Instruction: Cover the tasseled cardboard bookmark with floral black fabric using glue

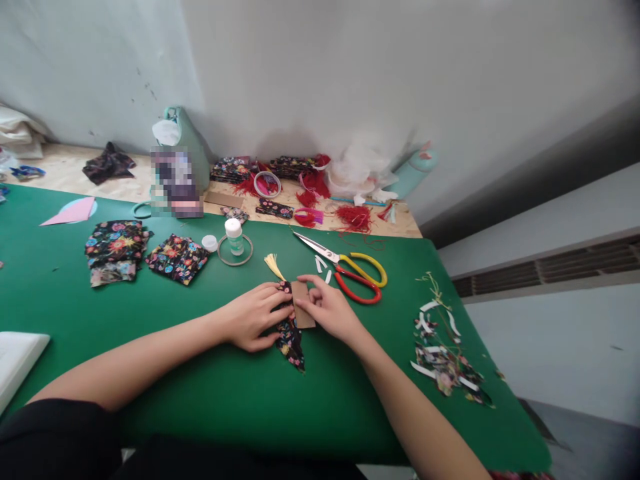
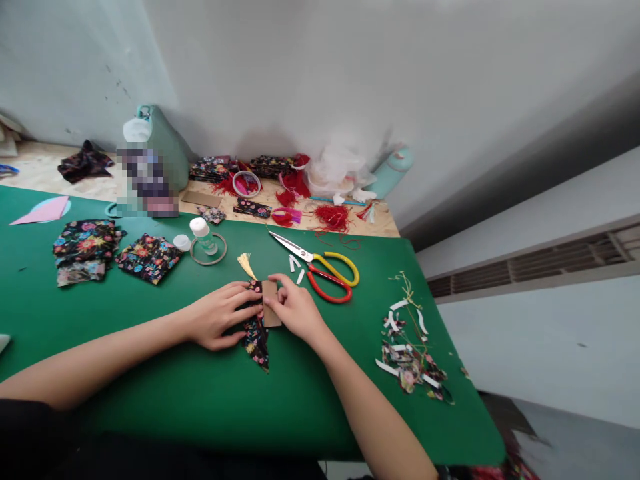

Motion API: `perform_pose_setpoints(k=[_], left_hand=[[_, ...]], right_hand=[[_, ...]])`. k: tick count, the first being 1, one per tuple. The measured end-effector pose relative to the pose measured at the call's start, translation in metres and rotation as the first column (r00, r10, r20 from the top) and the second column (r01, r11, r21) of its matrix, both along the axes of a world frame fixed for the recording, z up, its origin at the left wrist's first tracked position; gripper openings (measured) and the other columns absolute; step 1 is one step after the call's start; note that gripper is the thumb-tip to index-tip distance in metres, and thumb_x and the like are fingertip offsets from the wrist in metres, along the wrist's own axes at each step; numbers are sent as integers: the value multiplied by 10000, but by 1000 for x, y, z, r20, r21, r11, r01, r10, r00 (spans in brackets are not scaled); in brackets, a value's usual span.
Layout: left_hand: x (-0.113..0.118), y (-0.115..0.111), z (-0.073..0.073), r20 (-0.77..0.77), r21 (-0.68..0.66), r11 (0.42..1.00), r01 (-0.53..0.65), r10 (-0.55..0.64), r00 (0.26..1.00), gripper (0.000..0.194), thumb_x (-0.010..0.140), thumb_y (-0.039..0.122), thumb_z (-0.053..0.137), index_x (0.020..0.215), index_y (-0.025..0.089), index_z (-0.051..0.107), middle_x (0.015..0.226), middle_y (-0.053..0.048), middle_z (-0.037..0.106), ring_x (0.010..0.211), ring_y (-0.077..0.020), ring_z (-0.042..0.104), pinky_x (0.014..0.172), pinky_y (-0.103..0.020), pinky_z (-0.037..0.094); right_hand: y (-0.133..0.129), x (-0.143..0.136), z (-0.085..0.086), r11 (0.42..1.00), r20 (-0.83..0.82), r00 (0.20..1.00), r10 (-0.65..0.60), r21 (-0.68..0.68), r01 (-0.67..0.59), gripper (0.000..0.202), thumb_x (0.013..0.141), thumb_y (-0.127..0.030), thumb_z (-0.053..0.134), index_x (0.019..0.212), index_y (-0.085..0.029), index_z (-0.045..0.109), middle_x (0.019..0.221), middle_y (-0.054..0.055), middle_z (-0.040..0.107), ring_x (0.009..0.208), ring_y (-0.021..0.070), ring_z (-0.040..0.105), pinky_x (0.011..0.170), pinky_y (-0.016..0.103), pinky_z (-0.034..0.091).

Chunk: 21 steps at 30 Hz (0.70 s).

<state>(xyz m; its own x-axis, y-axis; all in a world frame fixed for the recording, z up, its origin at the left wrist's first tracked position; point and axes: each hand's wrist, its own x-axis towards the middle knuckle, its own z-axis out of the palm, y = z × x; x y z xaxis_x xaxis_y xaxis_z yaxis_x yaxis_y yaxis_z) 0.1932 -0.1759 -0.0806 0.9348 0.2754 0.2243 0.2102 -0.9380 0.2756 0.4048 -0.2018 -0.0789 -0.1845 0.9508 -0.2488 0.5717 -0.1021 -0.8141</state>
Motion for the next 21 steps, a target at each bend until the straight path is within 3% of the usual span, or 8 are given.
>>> perform_pose_setpoints(k=[9,21], left_hand=[[2,0,3,-13,34,999,-13,13,1000,430,804,344,487,1161,107,524,1144,-169,548,1031,-287,513,987,-467,362],[-1,2,-2,24,-8,1000,-13,14,1000,461,809,303,473,1214,86,509,1182,-177,553,1135,-287,490,1025,-454,352]], right_hand=[[1,-1,14,1000,393,920,2,14,-8,347,794,-333,572,1121,-231,521,580,-52,578,550,135,539,487,225,259],[0,6,21,1000,475,880,-7,13,1,320,790,-305,586,1099,-253,526,585,-44,595,577,148,553,493,232,235]])
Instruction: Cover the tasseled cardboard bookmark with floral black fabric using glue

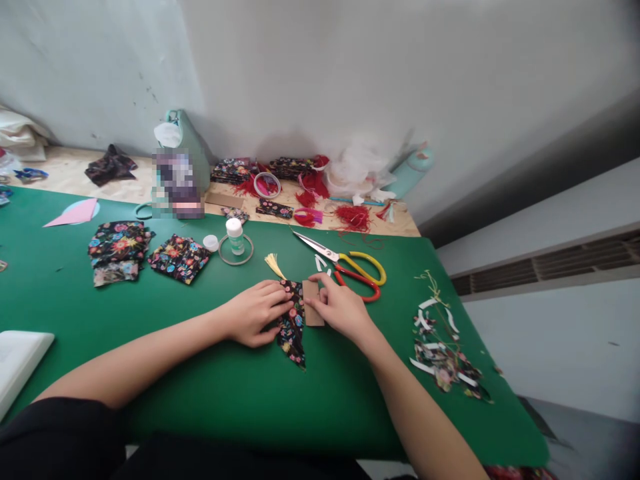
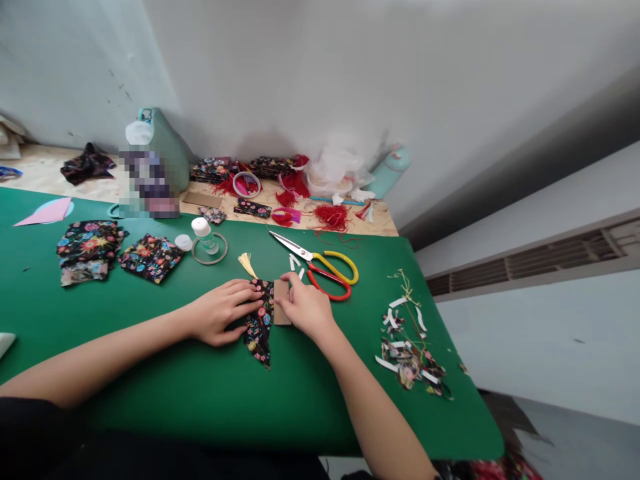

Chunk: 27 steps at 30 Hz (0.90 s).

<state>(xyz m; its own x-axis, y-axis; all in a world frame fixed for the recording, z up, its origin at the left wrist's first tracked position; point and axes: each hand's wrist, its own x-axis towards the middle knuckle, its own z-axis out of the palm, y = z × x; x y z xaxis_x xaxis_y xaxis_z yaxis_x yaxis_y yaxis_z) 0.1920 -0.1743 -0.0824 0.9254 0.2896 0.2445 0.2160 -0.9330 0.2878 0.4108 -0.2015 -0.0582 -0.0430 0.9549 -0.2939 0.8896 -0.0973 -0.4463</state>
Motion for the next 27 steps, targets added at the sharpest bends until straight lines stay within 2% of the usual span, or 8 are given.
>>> perform_pose_setpoints(k=[3,5,9,12,14,19,23,27], left_hand=[[-1,1,2,-2,-9,1000,1,-1,1000,459,816,306,472,1216,86,511,1172,-178,550,1142,-285,486,1027,-445,353],[-1,1,3,-17,-8,1000,-1,1,1000,463,817,309,471,1219,82,508,1161,-178,553,1124,-282,499,1023,-441,355],[0,1,5,-33,-20,1000,-2,2,999,500,792,312,490,1232,74,481,1152,-177,559,1100,-280,513,1017,-445,362],[0,1,4,-34,-21,1000,-1,0,999,501,776,306,500,1221,75,487,1153,-183,557,1108,-290,509,1012,-456,364],[0,1,4,-34,-20,1000,0,-1,999,505,771,302,500,1223,78,488,1157,-187,554,1109,-295,509,1009,-465,364],[0,1,4,-40,-17,1000,-4,3,999,503,757,260,478,1227,81,493,1221,-184,525,1116,-291,507,1015,-450,355],[1,2,4,-48,6,1000,6,-6,999,510,739,228,468,1218,58,504,1232,-181,531,1121,-283,501,1028,-434,339],[1,3,4,-50,18,1000,12,-12,999,512,740,234,466,1218,55,509,1178,-178,567,1098,-279,513,1026,-437,336]], right_hand=[[0,7,-3,1000,-78,997,6,-12,-6,325,791,-334,578,1098,-239,524,559,-57,557,552,141,528,495,231,261],[0,10,-6,1000,-202,979,29,6,-28,335,793,-341,567,1103,-222,520,545,-64,516,538,136,502,502,233,291],[0,7,-13,996,-495,869,12,80,32,377,800,-368,539,1134,-199,499,538,-77,440,507,120,447,511,234,336],[0,1,-18,999,-569,822,-9,33,34,412,785,-386,553,1143,-191,497,525,-85,433,488,113,439,503,228,348],[0,-2,-20,999,-510,860,-7,27,25,399,771,-372,572,1122,-193,515,517,-83,462,492,114,455,509,225,352],[1,-4,-16,999,-207,978,4,43,5,349,777,-355,574,1104,-236,536,533,-69,546,530,134,523,501,222,314],[1,-5,-6,1000,-30,999,16,26,-15,328,795,-358,562,1109,-269,532,583,-56,604,579,148,565,491,225,266],[1,-4,2,1000,73,997,5,16,-6,314,791,-317,571,1100,-274,533,617,-46,627,625,163,580,495,233,239]])
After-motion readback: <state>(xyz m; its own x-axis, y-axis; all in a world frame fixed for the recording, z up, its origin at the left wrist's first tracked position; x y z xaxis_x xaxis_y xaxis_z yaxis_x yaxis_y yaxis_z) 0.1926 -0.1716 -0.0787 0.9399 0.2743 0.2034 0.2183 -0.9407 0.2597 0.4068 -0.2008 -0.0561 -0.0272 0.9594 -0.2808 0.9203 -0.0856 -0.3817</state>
